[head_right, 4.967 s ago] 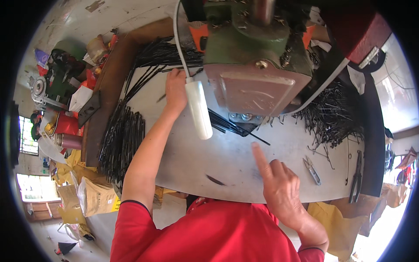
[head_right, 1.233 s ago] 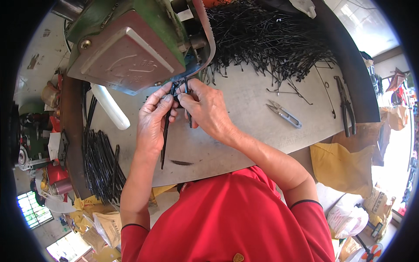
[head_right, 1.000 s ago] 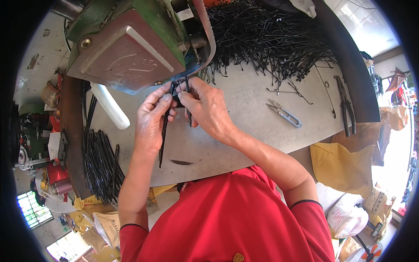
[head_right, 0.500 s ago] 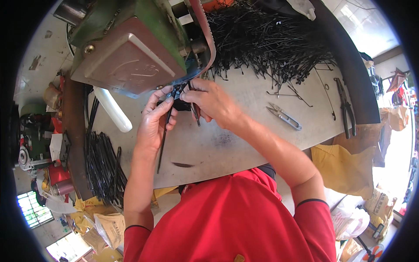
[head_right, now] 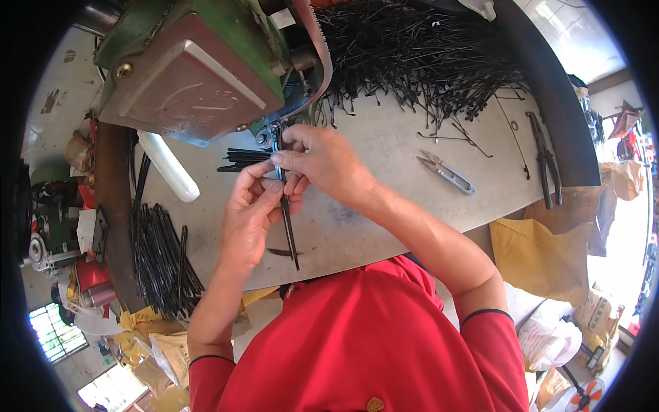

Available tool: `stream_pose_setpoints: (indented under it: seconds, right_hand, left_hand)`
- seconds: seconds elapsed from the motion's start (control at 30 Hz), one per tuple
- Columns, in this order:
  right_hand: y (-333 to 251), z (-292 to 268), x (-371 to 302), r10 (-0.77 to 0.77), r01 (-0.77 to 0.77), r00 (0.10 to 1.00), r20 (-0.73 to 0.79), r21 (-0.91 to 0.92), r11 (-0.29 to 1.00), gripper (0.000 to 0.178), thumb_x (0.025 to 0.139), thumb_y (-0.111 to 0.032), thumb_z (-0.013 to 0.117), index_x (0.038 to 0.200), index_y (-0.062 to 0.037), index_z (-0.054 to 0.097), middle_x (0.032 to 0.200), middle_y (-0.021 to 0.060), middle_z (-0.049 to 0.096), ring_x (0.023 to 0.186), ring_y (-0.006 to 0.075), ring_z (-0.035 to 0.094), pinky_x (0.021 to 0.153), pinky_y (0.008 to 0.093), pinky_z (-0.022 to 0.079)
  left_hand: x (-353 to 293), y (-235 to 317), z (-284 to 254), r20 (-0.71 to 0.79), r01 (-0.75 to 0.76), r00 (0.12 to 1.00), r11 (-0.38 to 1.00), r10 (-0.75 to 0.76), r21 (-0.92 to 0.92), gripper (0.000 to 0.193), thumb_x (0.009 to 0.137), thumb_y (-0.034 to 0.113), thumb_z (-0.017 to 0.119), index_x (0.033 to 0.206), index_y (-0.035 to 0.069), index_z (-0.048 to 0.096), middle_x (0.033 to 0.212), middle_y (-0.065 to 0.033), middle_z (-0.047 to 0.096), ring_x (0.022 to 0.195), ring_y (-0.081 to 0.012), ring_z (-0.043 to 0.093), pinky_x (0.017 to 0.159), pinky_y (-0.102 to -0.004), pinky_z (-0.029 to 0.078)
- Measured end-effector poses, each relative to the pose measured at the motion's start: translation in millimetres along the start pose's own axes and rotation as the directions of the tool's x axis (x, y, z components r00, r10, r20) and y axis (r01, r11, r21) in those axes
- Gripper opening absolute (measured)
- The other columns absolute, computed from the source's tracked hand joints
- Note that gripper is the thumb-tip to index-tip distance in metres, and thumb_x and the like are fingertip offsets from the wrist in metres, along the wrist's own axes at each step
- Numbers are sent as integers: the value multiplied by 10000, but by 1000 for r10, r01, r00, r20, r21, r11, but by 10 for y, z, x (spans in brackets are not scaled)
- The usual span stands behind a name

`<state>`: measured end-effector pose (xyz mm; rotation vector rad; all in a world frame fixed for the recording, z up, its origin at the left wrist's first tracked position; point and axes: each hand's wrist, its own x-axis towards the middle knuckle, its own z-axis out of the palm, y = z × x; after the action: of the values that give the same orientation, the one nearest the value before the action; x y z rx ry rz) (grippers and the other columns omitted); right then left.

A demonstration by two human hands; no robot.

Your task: The person repeatedly picks up thin black metal rods from a pile on a workbench and inserts them into a stationary bending machine. They manipulate the rods with both hands to bend them into a specific shape, then place the finished pieces onto a separate pile. The process is continuous and repetitive throughout the clip.

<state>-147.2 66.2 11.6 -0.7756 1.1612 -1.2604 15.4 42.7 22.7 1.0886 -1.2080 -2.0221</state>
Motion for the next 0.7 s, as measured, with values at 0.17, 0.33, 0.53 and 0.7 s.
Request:
stream_pose_setpoints:
  seconds: [0.17,0.33,0.53,0.7]
  right_hand:
    - [-39,-21,-32,47,-44,999,19,-123,991,295,852,-172,668,1046,34,583,718,52,606,527,107,584,473,220,435]
    - [-64,-50,-61,67,-62,996,64,-83,995,306,840,-192,679,1047,5,567,758,89,637,528,113,586,478,220,442]
    - [-61,-255,34,104,-78,991,-89,252,964,224,900,-160,601,1046,-21,501,880,144,659,749,206,674,642,255,524]
    - [54,-262,120,39,25,990,-134,444,895,183,954,-154,531,1060,-12,491,1024,177,619,948,249,657,801,302,550]
  left_hand:
    - [-140,-121,-18,-6,-79,997,982,82,172,450,918,61,571,1337,-9,424,940,-82,595,829,-166,641,743,-296,545]
    - [-128,-189,-94,77,-354,910,668,406,655,427,891,10,587,1309,-5,501,894,-72,619,763,-128,630,722,-254,514]
    - [203,83,-526,-201,-101,953,860,229,500,400,831,60,680,1218,14,588,785,-55,652,684,-122,615,645,-279,516]
    - [374,81,-421,-261,-349,892,929,370,123,247,859,54,655,1062,-29,544,871,-128,642,783,-198,672,704,-283,559]
